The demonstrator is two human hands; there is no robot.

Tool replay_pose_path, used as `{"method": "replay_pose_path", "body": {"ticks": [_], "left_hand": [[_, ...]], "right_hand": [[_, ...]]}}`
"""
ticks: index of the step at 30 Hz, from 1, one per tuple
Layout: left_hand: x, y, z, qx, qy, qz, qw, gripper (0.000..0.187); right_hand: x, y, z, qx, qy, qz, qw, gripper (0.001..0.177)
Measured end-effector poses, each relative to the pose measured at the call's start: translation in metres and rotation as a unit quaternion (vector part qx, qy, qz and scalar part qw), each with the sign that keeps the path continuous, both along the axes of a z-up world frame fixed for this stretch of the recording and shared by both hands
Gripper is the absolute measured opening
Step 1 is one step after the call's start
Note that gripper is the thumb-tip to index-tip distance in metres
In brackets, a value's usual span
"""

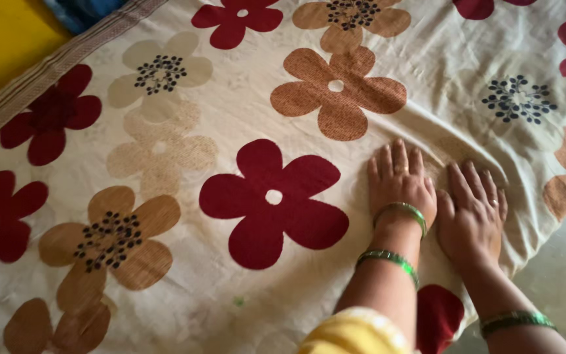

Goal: The person smooths a floral-patterned bedsheet by hand, running their palms across the surface and tucking the edges near a piece of furniture.

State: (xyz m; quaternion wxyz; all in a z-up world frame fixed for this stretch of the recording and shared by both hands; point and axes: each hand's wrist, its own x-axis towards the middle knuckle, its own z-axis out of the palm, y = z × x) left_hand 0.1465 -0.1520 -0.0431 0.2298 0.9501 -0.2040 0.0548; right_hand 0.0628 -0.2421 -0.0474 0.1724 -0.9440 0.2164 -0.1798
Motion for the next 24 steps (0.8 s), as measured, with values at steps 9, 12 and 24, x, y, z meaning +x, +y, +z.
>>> {"method": "replay_pose_path", "body": {"ticks": [9,12,24], "left_hand": [[0.006,-0.008,-0.010,-0.003,0.009,-0.009,1.000,0.072],[0.005,-0.006,-0.008,0.000,0.015,-0.012,1.000,0.072],[0.008,-0.002,0.001,0.011,0.033,-0.016,0.999,0.071]], "right_hand": [[-0.002,0.004,0.005,-0.026,-0.019,0.005,0.999,0.053],[0.000,0.004,0.007,-0.025,-0.010,-0.001,1.000,0.054],[0.012,-0.072,-0.004,-0.117,0.090,0.123,0.981,0.071]]}}
